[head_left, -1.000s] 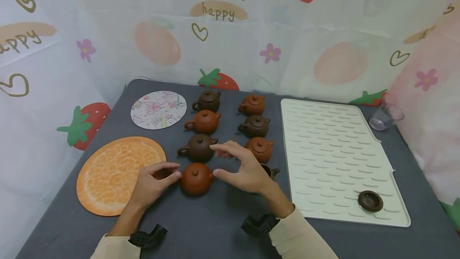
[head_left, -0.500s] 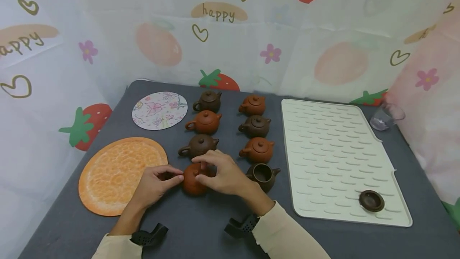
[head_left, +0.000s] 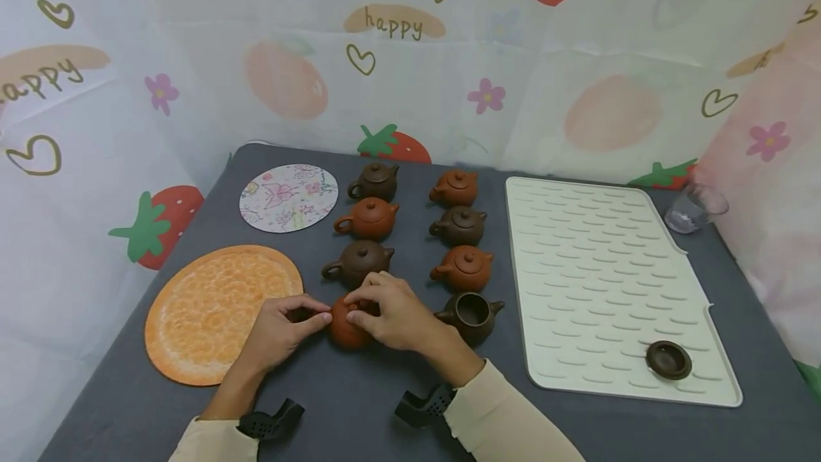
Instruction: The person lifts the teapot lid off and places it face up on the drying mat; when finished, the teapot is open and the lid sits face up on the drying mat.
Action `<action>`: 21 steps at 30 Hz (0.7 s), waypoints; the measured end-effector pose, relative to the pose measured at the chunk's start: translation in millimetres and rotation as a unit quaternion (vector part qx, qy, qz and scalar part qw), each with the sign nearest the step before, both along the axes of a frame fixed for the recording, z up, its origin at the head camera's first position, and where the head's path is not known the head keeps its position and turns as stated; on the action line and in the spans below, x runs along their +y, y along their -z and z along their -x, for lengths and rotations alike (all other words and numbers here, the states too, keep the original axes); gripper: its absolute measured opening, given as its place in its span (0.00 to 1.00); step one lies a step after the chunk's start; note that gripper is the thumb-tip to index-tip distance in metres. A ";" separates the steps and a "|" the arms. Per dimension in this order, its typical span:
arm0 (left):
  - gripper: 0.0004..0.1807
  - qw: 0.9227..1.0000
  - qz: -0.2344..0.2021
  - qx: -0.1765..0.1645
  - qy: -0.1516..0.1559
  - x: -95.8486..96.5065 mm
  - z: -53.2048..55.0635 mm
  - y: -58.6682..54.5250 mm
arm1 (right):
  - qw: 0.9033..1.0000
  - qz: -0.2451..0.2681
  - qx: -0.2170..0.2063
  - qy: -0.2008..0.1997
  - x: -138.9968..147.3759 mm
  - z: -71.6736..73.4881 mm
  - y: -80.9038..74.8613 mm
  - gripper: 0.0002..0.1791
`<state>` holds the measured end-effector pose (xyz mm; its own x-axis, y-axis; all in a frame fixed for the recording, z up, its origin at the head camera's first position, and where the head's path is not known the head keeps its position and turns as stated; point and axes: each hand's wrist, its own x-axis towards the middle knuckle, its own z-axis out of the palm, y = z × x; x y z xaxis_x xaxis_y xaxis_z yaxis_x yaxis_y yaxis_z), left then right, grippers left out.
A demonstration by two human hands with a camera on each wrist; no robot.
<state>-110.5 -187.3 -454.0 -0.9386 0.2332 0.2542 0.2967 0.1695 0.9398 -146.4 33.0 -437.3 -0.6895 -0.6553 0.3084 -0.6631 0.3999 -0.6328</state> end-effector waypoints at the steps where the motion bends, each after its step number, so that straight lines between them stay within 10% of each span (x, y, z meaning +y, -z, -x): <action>1: 0.05 1.000 0.000 0.002 0.000 0.2 0.2 0.0 | 1.000 0.002 0.006 -0.001 0.1 0.1 -0.1 0.10; 11: 0.05 1.000 -0.012 0.002 0.002 0.0 0.2 0.6 | 0.992 0.121 0.023 0.014 4.0 2.0 4.6 0.04; 17: 0.05 1.000 -0.008 0.008 0.000 0.6 0.7 0.7 | 0.977 0.186 -0.098 0.034 8.6 -0.8 2.9 0.04; 21: 0.05 1.000 -0.007 0.007 0.000 1.2 1.1 1.4 | 0.945 0.253 -0.207 0.026 11.9 -2.5 0.3 0.05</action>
